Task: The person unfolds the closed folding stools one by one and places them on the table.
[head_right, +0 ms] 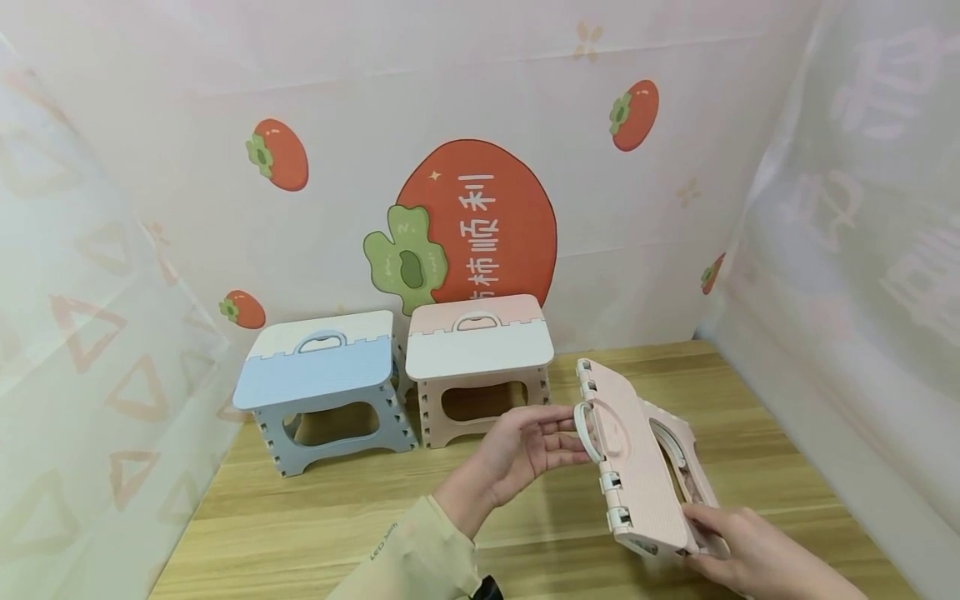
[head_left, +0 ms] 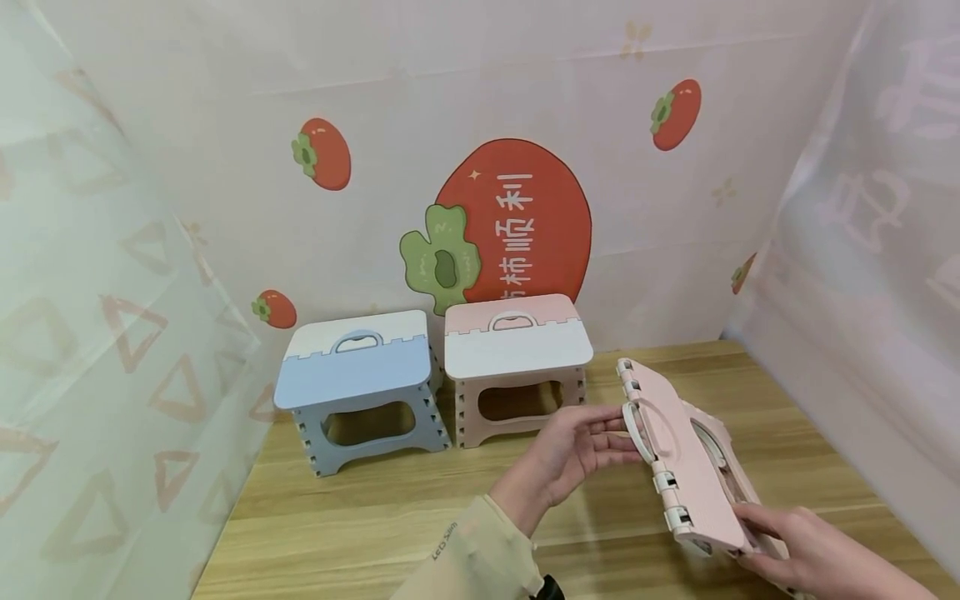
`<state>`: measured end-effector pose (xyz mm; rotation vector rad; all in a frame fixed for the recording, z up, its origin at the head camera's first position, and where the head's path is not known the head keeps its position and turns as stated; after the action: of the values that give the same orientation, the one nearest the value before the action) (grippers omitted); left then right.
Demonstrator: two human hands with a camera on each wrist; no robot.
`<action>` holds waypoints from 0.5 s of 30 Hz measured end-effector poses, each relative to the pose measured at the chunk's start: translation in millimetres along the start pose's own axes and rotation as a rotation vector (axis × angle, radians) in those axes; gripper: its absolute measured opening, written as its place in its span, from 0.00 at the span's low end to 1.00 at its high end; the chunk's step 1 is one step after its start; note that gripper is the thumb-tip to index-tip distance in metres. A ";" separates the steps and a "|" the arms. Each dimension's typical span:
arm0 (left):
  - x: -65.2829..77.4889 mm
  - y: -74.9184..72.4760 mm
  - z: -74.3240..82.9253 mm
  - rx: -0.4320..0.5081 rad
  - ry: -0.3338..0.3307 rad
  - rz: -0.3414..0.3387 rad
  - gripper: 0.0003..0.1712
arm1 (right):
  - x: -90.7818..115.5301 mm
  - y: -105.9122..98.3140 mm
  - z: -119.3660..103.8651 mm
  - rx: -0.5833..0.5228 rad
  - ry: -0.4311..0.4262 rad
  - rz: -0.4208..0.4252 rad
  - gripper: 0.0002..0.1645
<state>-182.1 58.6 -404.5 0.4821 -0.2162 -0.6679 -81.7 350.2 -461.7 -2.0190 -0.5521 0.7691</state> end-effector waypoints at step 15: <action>-4.0 4.2 3.7 0.012 0.004 -0.014 0.27 | 0.5 -4.6 3.7 -0.045 0.112 -0.068 0.23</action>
<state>-184.1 62.7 -399.3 0.4968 -0.2135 -0.6797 -84.3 355.0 -459.5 -2.0593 -0.5752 0.6038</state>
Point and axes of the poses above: each hand's wrist, its own x-axis away from the middle knuckle, its own y-axis out of the palm, z = x × y, the point moved 2 cm from there along -x, towards the middle knuckle, and after that the axes turned 2 degrees about -x, right-handed, at the moved point
